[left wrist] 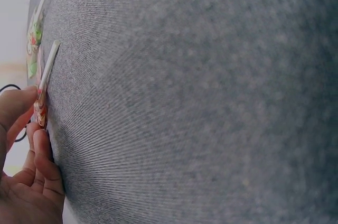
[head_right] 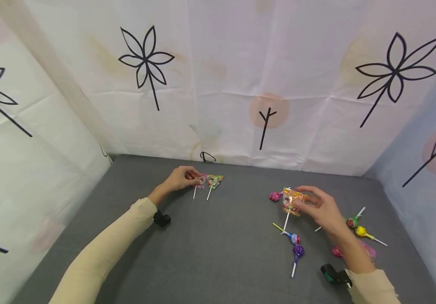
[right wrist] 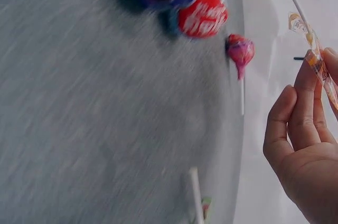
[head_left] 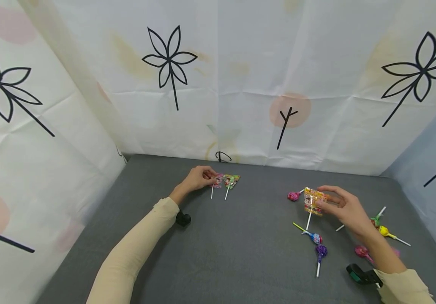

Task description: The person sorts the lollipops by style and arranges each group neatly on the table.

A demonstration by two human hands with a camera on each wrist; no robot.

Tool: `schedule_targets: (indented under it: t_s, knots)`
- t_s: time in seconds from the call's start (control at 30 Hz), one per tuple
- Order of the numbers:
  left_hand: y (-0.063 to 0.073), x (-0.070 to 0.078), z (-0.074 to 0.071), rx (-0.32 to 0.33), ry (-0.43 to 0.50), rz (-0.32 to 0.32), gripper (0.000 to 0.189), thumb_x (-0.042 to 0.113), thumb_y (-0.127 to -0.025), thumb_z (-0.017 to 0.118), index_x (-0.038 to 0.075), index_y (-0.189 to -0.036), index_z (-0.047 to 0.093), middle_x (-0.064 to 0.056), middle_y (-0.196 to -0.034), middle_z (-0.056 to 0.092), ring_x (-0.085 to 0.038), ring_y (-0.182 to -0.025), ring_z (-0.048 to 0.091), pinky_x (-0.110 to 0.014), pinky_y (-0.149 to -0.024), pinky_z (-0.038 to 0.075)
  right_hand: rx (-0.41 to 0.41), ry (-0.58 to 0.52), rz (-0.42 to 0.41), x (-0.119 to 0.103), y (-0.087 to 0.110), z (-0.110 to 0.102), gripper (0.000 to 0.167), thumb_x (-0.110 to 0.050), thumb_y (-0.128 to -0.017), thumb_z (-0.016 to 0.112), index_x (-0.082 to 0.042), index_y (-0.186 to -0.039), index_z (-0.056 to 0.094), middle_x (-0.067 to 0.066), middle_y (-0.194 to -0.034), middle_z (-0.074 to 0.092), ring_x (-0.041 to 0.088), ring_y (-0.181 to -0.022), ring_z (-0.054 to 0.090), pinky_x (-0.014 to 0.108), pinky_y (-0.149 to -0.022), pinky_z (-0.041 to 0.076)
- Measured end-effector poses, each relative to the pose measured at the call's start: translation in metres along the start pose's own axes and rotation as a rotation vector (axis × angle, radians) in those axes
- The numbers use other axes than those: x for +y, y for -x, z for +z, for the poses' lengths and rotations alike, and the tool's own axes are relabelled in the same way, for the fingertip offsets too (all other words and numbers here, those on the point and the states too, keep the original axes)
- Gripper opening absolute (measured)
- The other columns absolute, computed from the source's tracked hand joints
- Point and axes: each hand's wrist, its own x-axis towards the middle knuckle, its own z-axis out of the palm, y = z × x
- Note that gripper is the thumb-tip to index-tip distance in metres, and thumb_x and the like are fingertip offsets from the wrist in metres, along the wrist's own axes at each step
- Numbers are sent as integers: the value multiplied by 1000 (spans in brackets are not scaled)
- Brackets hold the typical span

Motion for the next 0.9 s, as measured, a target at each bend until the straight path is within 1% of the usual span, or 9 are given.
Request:
schedule_targets:
  t_s: [0.1, 0.2, 0.27, 0.4, 0.5, 0.63, 0.73, 0.9]
  knots:
    - [0, 1, 1, 2, -6, -9, 18, 14, -94, 76, 6, -110, 75, -3, -95, 68, -18, -84, 65, -36, -76, 52, -16, -12, -19, -3, -5, 5, 42, -9, -101, 66, 0, -140, 54, 2, -135, 56, 2, -109, 62, 30, -77, 56]
    - [1, 2, 2, 3, -5, -16, 18, 14, -95, 75, 5, -111, 75, -4, -97, 68, -19, -86, 65, -36, -77, 52, -35, -36, -30, -7, -10, 10, 41, -9, -101, 65, -2, -140, 55, 8, -136, 57, 6, -109, 63, 34, -78, 56]
    - [2, 3, 2, 5, -2, -18, 18, 13, -95, 75, 5, -111, 74, -5, -97, 68, -19, -86, 65, -36, -77, 53, -40, -54, -33, -11, -13, 13, 40, -9, -101, 66, -3, -140, 55, 5, -133, 59, 7, -109, 63, 35, -78, 56]
    - [3, 6, 2, 11, -3, -25, 17, 13, -95, 74, 6, -111, 75, -4, -96, 68, -19, -86, 65, -36, -76, 53, -49, -92, -54, -17, -17, 19, 41, -7, -101, 66, 3, -139, 54, 4, -130, 61, 9, -105, 65, 36, -77, 56]
    - [4, 6, 2, 14, -5, -21, 17, 12, -95, 74, 5, -111, 75, -3, -95, 68, -19, -85, 65, -36, -76, 52, -57, -139, -76, -21, -18, 24, 41, -2, -100, 64, 7, -138, 52, 6, -126, 63, 13, -99, 66, 35, -76, 57]
    - [5, 5, 1, 15, -1, -21, 17, 11, -95, 75, 5, -110, 75, -4, -95, 68, -19, -84, 65, -36, -75, 52, -63, -150, -88, -24, -20, 29, 41, -1, -100, 64, 7, -139, 52, 7, -126, 63, 14, -100, 67, 33, -76, 56]
    - [5, 5, 1, 11, 1, -30, 17, 11, -94, 75, 6, -111, 75, -3, -95, 68, -18, -85, 65, -36, -76, 52, -62, -145, -82, -25, -22, 33, 42, -2, -100, 65, 7, -139, 52, 12, -126, 63, 15, -100, 67, 34, -76, 57]
    - [4, 6, 0, 7, 0, -29, 17, 12, -94, 75, 6, -110, 75, -3, -94, 69, -18, -85, 64, -37, -77, 52, -58, -178, -60, -30, -29, 42, 42, -3, -99, 67, 6, -137, 54, 23, -118, 65, 19, -96, 68, 37, -75, 57]
